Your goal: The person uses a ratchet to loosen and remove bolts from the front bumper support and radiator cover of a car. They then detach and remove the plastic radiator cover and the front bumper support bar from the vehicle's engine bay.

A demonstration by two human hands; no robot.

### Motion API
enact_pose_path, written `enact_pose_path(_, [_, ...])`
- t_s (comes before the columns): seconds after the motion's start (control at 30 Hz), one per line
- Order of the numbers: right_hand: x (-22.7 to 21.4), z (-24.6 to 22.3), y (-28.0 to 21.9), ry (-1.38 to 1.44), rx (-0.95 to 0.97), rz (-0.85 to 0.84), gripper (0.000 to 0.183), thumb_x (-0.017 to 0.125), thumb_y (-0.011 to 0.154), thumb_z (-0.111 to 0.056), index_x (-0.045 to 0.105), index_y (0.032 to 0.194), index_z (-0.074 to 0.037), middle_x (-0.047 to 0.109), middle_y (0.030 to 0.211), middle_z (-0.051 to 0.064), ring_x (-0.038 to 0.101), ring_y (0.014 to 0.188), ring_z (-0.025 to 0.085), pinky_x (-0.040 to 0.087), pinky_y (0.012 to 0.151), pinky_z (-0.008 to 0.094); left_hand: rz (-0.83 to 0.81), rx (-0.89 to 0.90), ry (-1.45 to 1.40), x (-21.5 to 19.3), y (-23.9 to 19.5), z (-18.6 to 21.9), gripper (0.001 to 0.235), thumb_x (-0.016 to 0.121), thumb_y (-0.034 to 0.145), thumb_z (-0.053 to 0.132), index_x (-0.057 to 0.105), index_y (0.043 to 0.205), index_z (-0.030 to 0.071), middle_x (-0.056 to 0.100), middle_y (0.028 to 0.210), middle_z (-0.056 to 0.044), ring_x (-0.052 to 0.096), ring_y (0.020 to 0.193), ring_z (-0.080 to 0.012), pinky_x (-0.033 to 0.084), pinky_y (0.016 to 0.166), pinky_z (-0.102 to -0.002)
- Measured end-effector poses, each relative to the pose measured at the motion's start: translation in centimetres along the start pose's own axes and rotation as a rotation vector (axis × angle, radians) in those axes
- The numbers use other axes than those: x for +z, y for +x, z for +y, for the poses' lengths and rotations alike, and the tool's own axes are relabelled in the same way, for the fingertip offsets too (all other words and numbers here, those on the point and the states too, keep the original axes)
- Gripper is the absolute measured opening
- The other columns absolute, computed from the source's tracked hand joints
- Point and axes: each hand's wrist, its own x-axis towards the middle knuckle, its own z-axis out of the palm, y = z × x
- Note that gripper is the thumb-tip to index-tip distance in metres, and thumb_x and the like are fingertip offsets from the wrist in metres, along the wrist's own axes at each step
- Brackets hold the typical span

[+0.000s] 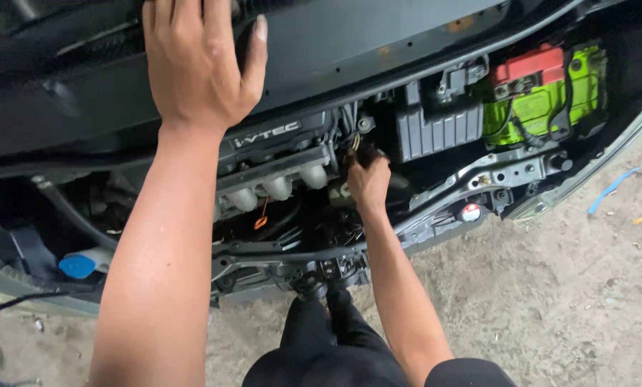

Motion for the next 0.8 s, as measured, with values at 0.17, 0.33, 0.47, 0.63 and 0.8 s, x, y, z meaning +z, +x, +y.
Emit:
enact_pose_path(0.17, [1.1,1.8,2.2,-0.029,-0.042,0.088,0.048,0.071,0.089,-0.046,0.075,0.103,0.000,0.077,0.102,0.020,0.072,0.103,0.039,0.050,0.082,0.045,0.007,-0.005,-0.001,-0.2,0.1,0.3,0.033,0.067,0.106,0.030,0.062,0.118,0.000,0.061,0.112,-0.020,0.057,0.095,-0.0390,0.046,0.079,-0.047])
enact_pose_path(0.33, [2.5,2.3,2.6,-0.036,-0.195,0.204,0.032,0.067,0.088,-0.032,0.075,0.091,-0.001,0.077,0.086,0.020,0.072,0.085,0.044,0.050,0.074,0.048,0.034,0.001,0.003,0.0,0.3,0.2,0.029,0.065,0.106,0.032,0.059,0.105,0.004,0.059,0.103,-0.016,0.056,0.089,-0.0346,0.046,0.077,-0.044])
enact_pose_path(0.47, [2.6,3.2,2.9,-0.045,-0.190,0.185,0.020,0.060,0.071,-0.015,0.069,0.082,0.000,0.074,0.082,0.019,0.068,0.077,0.043,0.049,0.072,0.048,0.000,-0.012,0.008,-0.4,0.3,0.3,0.029,0.067,0.106,0.031,0.060,0.108,0.003,0.059,0.104,-0.017,0.055,0.091,-0.0363,0.045,0.076,-0.045])
enact_pose_path(0.63, [1.9,3.5,2.6,-0.059,-0.097,0.144,0.024,0.058,0.072,-0.022,0.061,0.072,0.002,0.069,0.071,0.021,0.042,0.062,0.038,0.045,0.069,0.051,-0.037,-0.008,0.029,0.0,-0.7,0.1,0.042,0.076,0.108,0.030,0.060,0.134,0.000,0.062,0.120,-0.023,0.060,0.103,-0.0417,0.051,0.084,-0.049])
enact_pose_path(0.8, [0.9,0.6,1.6,0.039,0.077,0.089,0.034,0.072,0.085,-0.028,0.077,0.100,0.002,0.079,0.097,0.014,0.070,0.092,0.015,0.053,0.075,0.040,-0.009,-0.024,-0.004,-0.2,0.3,0.3,0.042,0.067,0.109,0.032,0.059,0.131,-0.003,0.060,0.127,-0.021,0.059,0.109,-0.0421,0.049,0.076,-0.048])
